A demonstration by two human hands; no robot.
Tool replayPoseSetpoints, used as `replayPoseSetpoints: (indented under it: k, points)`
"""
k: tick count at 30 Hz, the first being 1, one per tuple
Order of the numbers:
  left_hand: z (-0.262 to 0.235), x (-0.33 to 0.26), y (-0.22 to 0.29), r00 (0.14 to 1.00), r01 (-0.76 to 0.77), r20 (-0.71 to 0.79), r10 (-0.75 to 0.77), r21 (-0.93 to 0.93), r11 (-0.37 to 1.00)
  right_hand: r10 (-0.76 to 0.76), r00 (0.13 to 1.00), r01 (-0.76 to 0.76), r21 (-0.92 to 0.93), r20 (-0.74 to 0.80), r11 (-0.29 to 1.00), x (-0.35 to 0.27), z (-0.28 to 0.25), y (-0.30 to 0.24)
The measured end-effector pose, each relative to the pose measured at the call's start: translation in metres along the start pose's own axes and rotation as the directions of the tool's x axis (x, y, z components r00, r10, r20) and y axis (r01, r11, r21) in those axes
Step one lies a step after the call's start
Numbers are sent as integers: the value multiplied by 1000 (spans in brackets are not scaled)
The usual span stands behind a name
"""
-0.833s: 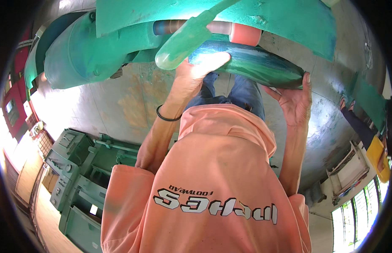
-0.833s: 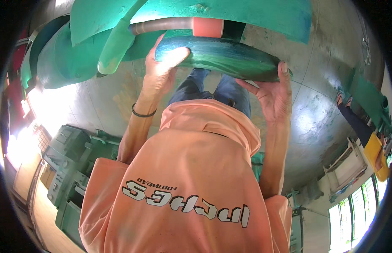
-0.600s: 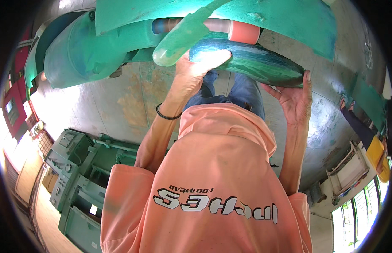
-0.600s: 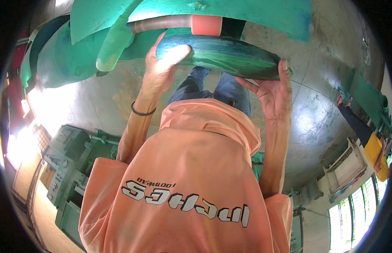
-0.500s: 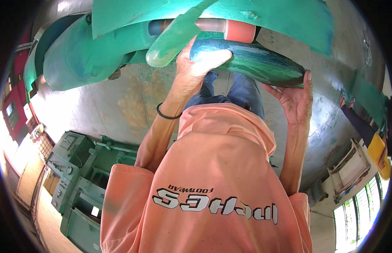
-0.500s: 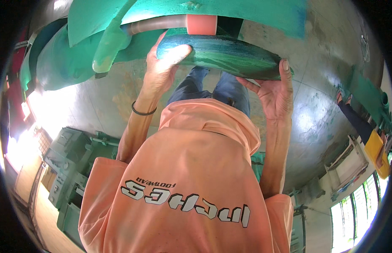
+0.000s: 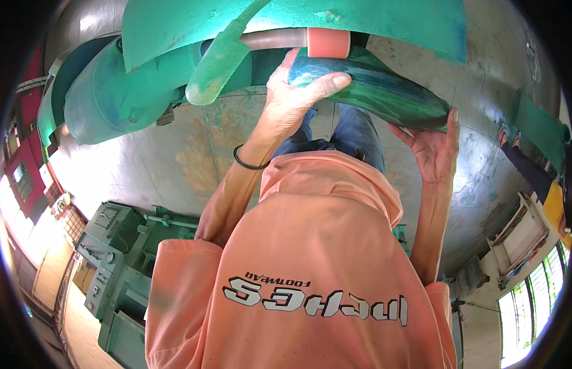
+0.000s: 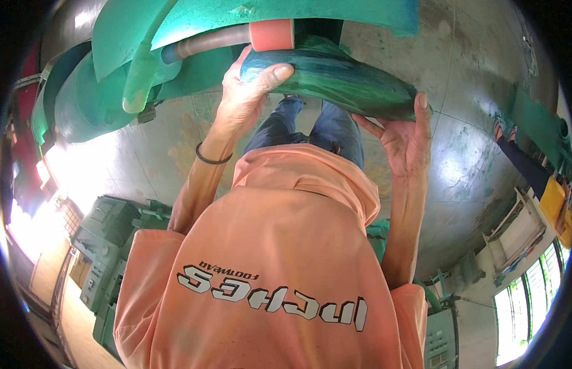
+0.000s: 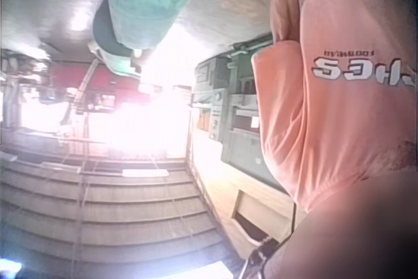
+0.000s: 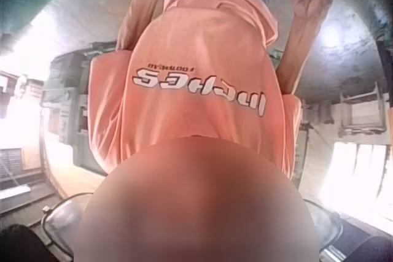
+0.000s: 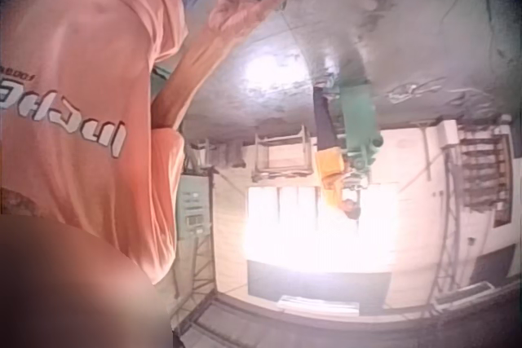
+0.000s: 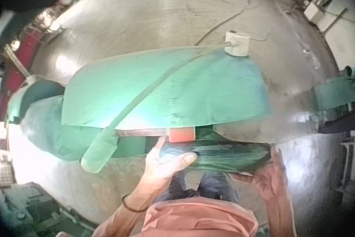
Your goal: Grinding and shaping a shoe last using an industrial grinding machine.
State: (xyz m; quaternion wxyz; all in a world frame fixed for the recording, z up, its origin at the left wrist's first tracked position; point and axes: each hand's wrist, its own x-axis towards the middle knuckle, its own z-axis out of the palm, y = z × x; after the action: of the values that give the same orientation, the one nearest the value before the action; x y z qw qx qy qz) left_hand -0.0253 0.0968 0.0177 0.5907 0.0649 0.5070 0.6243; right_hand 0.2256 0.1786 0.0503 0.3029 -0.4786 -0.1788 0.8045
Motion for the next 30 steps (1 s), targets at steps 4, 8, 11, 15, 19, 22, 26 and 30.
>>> replayPoseSetpoints:
  k: [4, 8, 11, 15, 19, 22, 26, 30]
  points:
    - [6, 4, 1, 998, 23, 50, -26, 59, 998, -15, 1000, 15, 2, -26, 1000, -6, -8, 2]
    - [13, 6, 8, 994, 83, 53, -92, 152, 985, -2, 998, 9, 94, -66, 996, -12, -20, 15]
    - [21, 2, 13, 984, 115, 97, -148, 291, 950, 0, 997, 16, 217, -76, 976, -21, -33, 33]
    - [18, -1, 20, 994, 26, 87, -72, 443, 896, -5, 997, 31, 342, -76, 939, -27, -32, 58]
    - [12, -2, 22, 992, 1, 113, -60, 463, 886, -4, 996, 36, 346, -93, 937, -22, -33, 75]
    - [16, -8, 30, 987, 92, 81, -141, 444, 891, -8, 999, 22, 439, -33, 898, -30, -37, 85]
    - [6, -33, 15, 991, 69, 85, -107, 364, 929, -97, 995, 86, 402, 8, 911, -75, -42, 104]
    - [-13, -38, -10, 936, 192, 323, -140, -138, 972, -56, 974, -30, 371, 218, 928, -103, -61, 119]
